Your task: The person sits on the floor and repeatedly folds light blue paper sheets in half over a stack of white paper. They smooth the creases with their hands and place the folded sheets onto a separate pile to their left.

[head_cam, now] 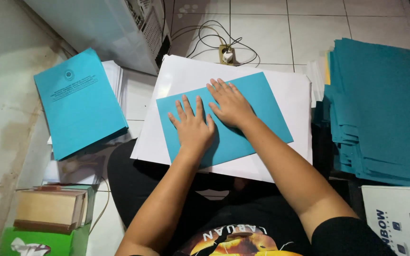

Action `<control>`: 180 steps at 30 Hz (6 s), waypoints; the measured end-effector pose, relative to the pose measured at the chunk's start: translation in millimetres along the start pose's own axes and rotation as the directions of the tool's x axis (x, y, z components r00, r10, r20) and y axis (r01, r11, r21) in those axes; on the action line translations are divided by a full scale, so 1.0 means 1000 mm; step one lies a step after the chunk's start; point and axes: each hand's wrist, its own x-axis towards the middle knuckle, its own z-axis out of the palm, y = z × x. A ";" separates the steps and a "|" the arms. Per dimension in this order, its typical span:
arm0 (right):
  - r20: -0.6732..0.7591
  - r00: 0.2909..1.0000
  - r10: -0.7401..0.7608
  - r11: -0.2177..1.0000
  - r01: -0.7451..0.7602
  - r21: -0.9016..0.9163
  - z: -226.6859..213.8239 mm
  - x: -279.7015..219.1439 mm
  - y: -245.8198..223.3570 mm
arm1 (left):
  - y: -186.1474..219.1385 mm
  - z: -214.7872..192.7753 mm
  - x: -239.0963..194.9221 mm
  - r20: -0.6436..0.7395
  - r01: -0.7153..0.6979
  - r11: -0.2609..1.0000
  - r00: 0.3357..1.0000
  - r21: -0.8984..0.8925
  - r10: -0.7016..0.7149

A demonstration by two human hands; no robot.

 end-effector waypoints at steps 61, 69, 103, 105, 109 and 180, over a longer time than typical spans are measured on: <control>0.089 0.801 0.592 0.797 -0.564 -0.217 -0.066 -0.168 -0.010 | -0.035 -0.027 -0.075 0.145 -0.283 0.956 0.952 0.081 0.269; 0.199 0.763 0.615 0.765 -0.639 0.080 -0.084 -0.169 0.021 | -0.062 -0.024 -0.132 0.130 -0.448 0.893 0.888 0.030 0.441; 0.072 0.909 0.410 0.111 -0.128 0.985 -0.089 -0.083 -0.076 | -0.049 -0.069 -0.118 0.319 0.276 -0.166 0.877 -0.947 -0.360; 0.034 0.936 0.350 0.329 -0.157 0.931 -0.064 -0.079 -0.064 | -0.089 -0.029 -0.098 0.246 0.156 -0.213 0.822 -0.964 -0.513; 0.004 0.952 0.307 0.767 -0.250 0.592 -0.029 -0.086 -0.051 | -0.187 0.022 -0.054 0.118 -0.044 -0.200 0.678 -0.979 -0.726; -0.226 0.513 0.828 0.552 -0.817 0.165 -0.064 -0.270 0.201 | 0.084 0.004 -0.062 -0.109 -0.655 0.735 0.755 -0.175 0.646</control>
